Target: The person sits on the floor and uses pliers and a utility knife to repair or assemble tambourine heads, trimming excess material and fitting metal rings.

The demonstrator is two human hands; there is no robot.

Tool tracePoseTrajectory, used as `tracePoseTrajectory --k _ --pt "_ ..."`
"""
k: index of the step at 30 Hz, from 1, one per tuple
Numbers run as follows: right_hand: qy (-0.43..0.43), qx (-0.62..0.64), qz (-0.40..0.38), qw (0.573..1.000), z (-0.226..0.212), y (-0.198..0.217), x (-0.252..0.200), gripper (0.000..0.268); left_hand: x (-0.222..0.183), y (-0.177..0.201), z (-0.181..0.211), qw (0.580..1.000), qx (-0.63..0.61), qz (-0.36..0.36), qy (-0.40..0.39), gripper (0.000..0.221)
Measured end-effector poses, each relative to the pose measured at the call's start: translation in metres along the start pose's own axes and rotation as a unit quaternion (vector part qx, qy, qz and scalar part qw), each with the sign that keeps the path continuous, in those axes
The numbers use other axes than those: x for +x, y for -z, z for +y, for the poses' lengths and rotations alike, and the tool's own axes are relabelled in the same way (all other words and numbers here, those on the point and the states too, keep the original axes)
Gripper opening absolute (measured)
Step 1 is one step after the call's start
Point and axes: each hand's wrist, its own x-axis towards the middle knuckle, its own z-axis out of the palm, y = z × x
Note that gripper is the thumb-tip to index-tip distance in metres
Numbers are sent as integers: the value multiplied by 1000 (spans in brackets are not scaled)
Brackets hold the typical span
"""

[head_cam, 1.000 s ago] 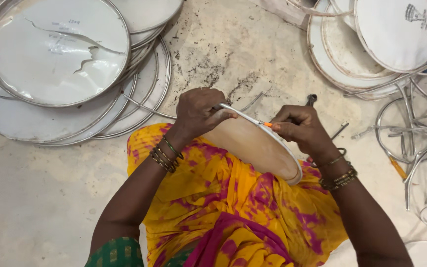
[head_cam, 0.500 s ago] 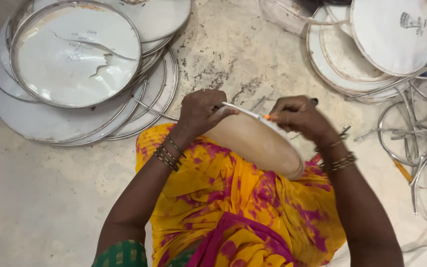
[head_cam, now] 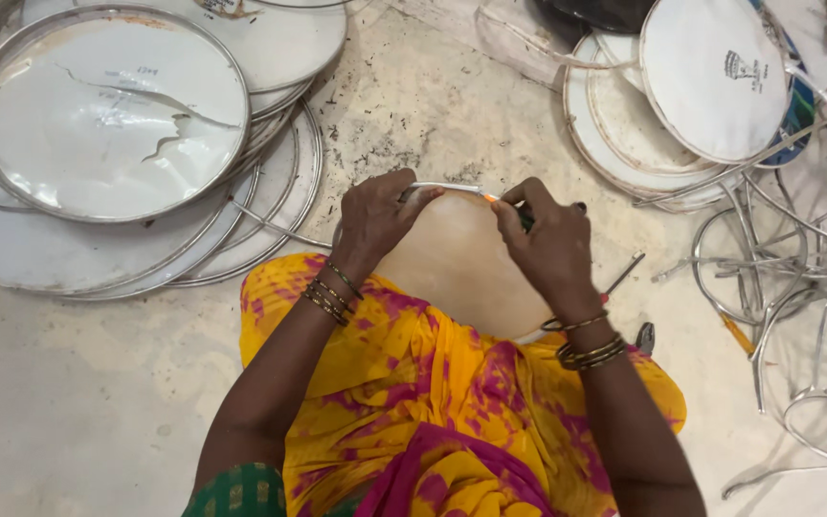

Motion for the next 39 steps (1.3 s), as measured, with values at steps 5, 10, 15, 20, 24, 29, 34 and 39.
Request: tracePoseTrajectory --k 5,10,15,20,24,29,34,39 --pt "16 -7 65 998 7 -17 -2 21 5 -3 -5 1000 12 2 8 43" --pt "58 -16 125 990 14 -26 -6 20 6 -11 -8 1000 15 8 11 42" --pt "42 -12 149 988 20 -31 -15 17 8 -21 -8 1000 19 3 15 45" --pt "12 7 181 983 28 -36 -24 17 10 -28 -1 1000 26 3 3 47" --pt "-15 47 206 977 34 -39 -34 16 8 -31 7 999 38 6 -11 46" --pt "-27 92 224 970 37 -42 -41 16 4 -31 14 998 39 25 -41 44" --pt "-5 89 206 974 37 -32 -51 14 0 -24 17 997 57 12 -56 44" --pt "32 88 194 977 36 -23 -56 13 -7 -21 18 996 65 24 -59 44"
